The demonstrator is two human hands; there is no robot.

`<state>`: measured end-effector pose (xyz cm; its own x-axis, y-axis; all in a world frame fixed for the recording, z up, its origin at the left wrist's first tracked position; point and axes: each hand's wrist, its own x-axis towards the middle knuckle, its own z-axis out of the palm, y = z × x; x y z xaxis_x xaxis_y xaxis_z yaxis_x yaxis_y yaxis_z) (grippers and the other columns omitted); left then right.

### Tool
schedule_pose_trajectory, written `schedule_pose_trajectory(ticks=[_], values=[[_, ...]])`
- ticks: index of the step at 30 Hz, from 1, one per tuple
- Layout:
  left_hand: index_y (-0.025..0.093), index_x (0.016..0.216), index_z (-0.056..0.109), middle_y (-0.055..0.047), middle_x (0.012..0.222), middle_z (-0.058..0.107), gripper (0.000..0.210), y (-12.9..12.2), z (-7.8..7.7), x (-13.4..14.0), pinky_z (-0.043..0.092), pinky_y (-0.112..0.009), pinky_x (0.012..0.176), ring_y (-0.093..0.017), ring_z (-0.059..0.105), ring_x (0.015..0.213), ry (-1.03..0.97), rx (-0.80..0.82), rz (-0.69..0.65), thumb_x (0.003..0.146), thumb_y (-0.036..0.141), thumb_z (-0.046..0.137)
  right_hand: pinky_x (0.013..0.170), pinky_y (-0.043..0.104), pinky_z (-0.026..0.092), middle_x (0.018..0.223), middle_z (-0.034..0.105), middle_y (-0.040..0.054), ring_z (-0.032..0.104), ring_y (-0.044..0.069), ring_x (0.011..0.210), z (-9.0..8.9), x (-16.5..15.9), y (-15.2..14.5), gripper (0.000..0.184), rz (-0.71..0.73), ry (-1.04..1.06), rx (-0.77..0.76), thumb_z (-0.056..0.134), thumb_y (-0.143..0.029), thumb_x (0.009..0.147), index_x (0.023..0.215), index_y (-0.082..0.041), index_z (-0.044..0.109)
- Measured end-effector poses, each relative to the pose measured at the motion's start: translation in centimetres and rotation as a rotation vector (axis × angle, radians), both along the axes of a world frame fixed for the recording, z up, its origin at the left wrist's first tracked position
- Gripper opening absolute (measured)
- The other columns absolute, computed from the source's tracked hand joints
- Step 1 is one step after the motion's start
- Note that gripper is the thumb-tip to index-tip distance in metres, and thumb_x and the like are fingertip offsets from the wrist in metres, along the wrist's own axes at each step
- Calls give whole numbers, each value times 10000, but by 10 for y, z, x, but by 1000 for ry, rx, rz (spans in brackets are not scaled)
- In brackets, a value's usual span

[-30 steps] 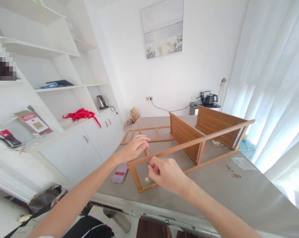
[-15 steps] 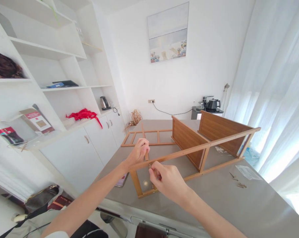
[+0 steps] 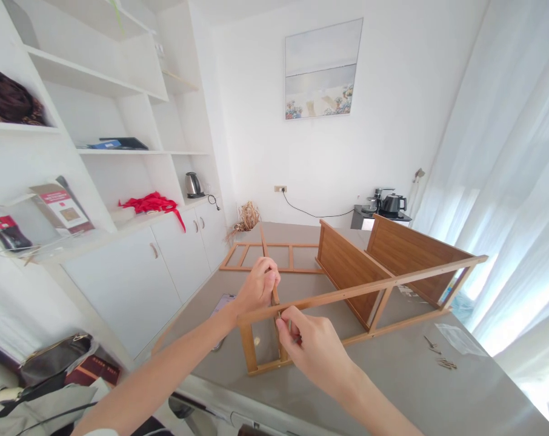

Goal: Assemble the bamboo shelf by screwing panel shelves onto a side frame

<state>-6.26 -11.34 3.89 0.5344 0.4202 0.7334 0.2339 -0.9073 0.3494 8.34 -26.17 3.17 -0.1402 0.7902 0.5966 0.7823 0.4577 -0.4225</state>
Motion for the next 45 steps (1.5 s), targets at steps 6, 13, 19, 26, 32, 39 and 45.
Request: schedule_pose_trajectory(ticks=[6,13,19,26,32,39,45], values=[[217,758,447,-71,876,528,468,-5,5,0,464,-383,868,-217,498,983,43,16,-3,1077,360,136,482,215,234,538,453,-96,332,67,431,2,-1,0,246,12,-22,50,434,-251,1014,774,-221,477],[219,766,437,-68,866,531,441,-4,8,-2,469,-380,844,-211,501,939,21,5,-4,1076,350,153,469,206,248,537,487,-98,360,58,417,7,-3,-1,246,23,-23,71,430,-233,1023,781,-222,470],[220,759,442,-64,870,529,429,-4,11,-3,463,-367,849,-211,497,935,44,0,24,1070,328,168,466,207,250,541,465,-102,354,61,420,6,-5,-1,224,-9,-63,118,426,-238,1030,818,-219,495],[208,759,483,-69,880,548,432,-4,11,-5,469,-369,849,-210,494,943,55,26,36,1065,282,186,480,209,272,564,507,-85,420,62,433,-2,-7,-4,231,-63,-109,159,406,-239,1051,866,-210,541],[210,749,482,-74,892,553,423,-4,8,-5,474,-365,839,-209,499,935,60,46,43,1056,267,197,465,216,261,539,509,-84,440,64,411,-4,-10,-4,246,-117,-129,164,410,-252,1049,855,-212,555],[219,742,476,-78,890,556,438,-3,6,-4,467,-368,872,-215,499,965,50,53,44,1060,293,184,452,215,261,528,492,-87,422,64,398,3,-13,-5,263,-121,-122,168,404,-254,1047,830,-215,549],[211,751,494,-80,901,557,441,1,3,-7,470,-370,837,-215,492,953,64,84,54,1060,275,186,443,195,271,523,471,-91,384,64,393,2,-13,-5,265,-122,-114,129,412,-265,1043,812,-219,533]])
